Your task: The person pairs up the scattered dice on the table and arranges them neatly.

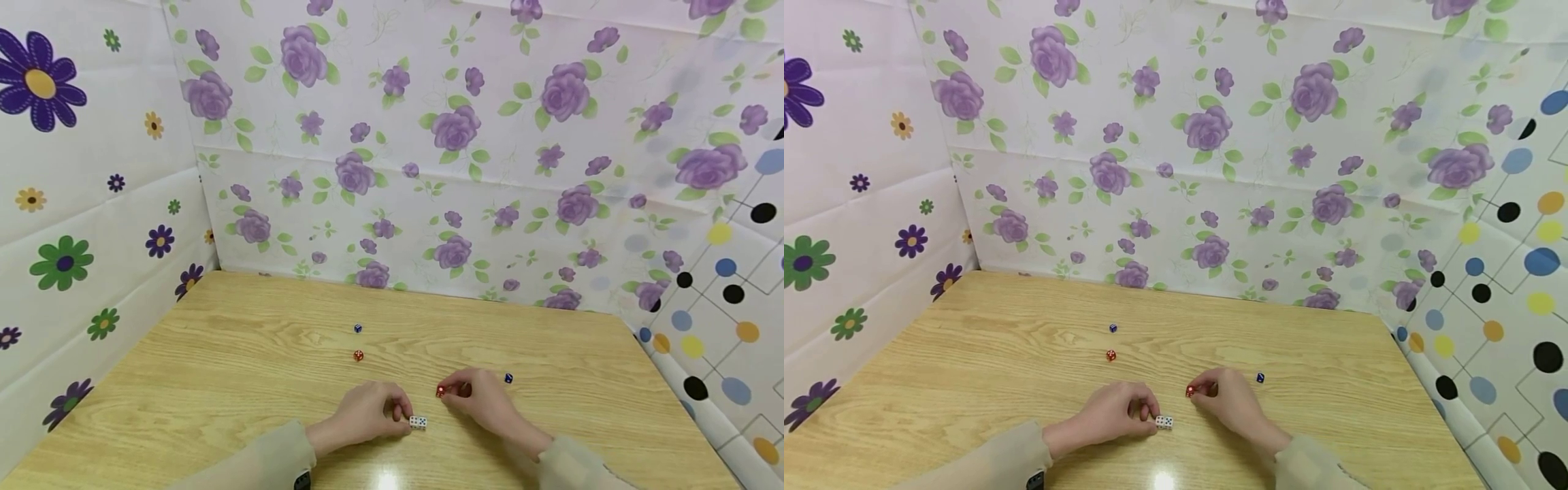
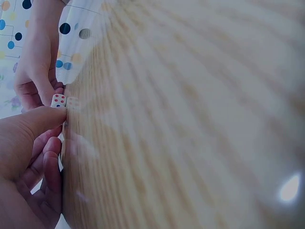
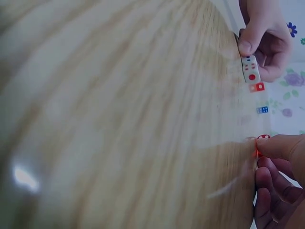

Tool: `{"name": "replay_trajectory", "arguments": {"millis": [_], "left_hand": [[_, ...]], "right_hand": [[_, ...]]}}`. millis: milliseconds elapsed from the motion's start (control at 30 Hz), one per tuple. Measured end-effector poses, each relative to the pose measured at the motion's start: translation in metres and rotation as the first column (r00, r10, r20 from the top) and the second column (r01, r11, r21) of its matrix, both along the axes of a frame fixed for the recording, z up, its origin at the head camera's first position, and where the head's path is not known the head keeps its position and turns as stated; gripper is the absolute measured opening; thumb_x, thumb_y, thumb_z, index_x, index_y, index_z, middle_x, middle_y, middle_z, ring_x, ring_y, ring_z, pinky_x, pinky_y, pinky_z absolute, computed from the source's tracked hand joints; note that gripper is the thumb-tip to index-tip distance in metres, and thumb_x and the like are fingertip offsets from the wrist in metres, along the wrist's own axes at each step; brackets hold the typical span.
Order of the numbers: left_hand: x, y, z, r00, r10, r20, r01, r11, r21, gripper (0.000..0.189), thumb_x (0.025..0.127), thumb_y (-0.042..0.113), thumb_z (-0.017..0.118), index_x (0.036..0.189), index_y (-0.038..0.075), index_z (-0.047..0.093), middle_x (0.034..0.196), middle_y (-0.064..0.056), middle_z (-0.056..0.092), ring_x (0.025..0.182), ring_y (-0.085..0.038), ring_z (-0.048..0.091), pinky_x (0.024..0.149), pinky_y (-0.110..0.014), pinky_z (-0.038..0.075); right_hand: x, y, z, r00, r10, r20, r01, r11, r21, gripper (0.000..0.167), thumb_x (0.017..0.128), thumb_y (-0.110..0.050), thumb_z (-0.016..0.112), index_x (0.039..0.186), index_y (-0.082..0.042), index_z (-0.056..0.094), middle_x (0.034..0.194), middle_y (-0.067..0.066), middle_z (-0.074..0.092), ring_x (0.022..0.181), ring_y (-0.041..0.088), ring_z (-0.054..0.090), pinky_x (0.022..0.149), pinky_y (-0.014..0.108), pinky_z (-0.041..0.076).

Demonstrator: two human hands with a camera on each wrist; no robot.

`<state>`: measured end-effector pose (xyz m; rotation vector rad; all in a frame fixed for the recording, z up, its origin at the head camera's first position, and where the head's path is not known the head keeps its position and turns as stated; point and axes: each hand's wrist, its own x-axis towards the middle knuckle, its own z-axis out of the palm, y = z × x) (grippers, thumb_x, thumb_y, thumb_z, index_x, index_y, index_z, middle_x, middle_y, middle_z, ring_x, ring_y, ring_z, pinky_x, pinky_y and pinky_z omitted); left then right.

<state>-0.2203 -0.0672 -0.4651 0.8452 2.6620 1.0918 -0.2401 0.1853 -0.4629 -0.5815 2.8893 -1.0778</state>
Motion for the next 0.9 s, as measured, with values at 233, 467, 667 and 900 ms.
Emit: {"name": "replay_trajectory", "arguments": {"millis": [233,467,667,900], "left_hand": [[0.0,0.0,-0.002,1.0,-0.001,-0.001,0.001,1.0,0.002,0.013,0.08,0.031,0.081,0.083,0.029,0.069,0.07,0.019,0.057,0.06,0.005,0.046,0.058,-0.017,0.035],[0.0,0.0,-0.001,1.0,0.002,0.0,-0.002,1.0,0.008,0.013,0.08,0.031,0.082,0.083,0.028,0.069,0.07,0.018,0.059,0.06,0.005,0.046,0.058,-0.018,0.035],[0.001,0.001,0.0,1.0,0.007,0.003,-0.007,1.0,0.006,0.013,0.079,0.03,0.082,0.083,0.028,0.069,0.07,0.018,0.058,0.06,0.004,0.046,0.058,-0.018,0.035],[0.002,0.001,0.0,1.0,0.007,0.002,-0.007,1.0,0.007,0.014,0.079,0.029,0.083,0.083,0.028,0.069,0.07,0.018,0.058,0.06,0.004,0.045,0.058,-0.019,0.035]], "right_hand": [[0.003,-0.009,-0.001,0.999,0.038,-0.004,-0.038,0.999,-0.016,0.01,0.086,-0.017,0.076,0.095,-0.019,0.077,0.079,-0.009,0.066,0.065,0.0,0.054,0.059,0.019,0.045],[0.005,-0.015,-0.002,0.998,0.063,-0.004,-0.063,0.998,-0.008,0.01,0.087,-0.018,0.076,0.096,-0.023,0.077,0.078,-0.011,0.066,0.065,-0.001,0.054,0.059,0.019,0.046],[0.006,-0.02,0.0,0.994,0.106,0.007,-0.106,0.994,-0.02,0.01,0.088,-0.017,0.074,0.096,-0.02,0.077,0.077,-0.011,0.066,0.063,0.0,0.054,0.057,0.02,0.047],[0.005,-0.022,-0.001,0.993,0.117,0.01,-0.117,0.993,-0.025,0.009,0.088,-0.016,0.074,0.096,-0.02,0.077,0.076,-0.01,0.066,0.063,-0.001,0.054,0.057,0.02,0.046]]}}
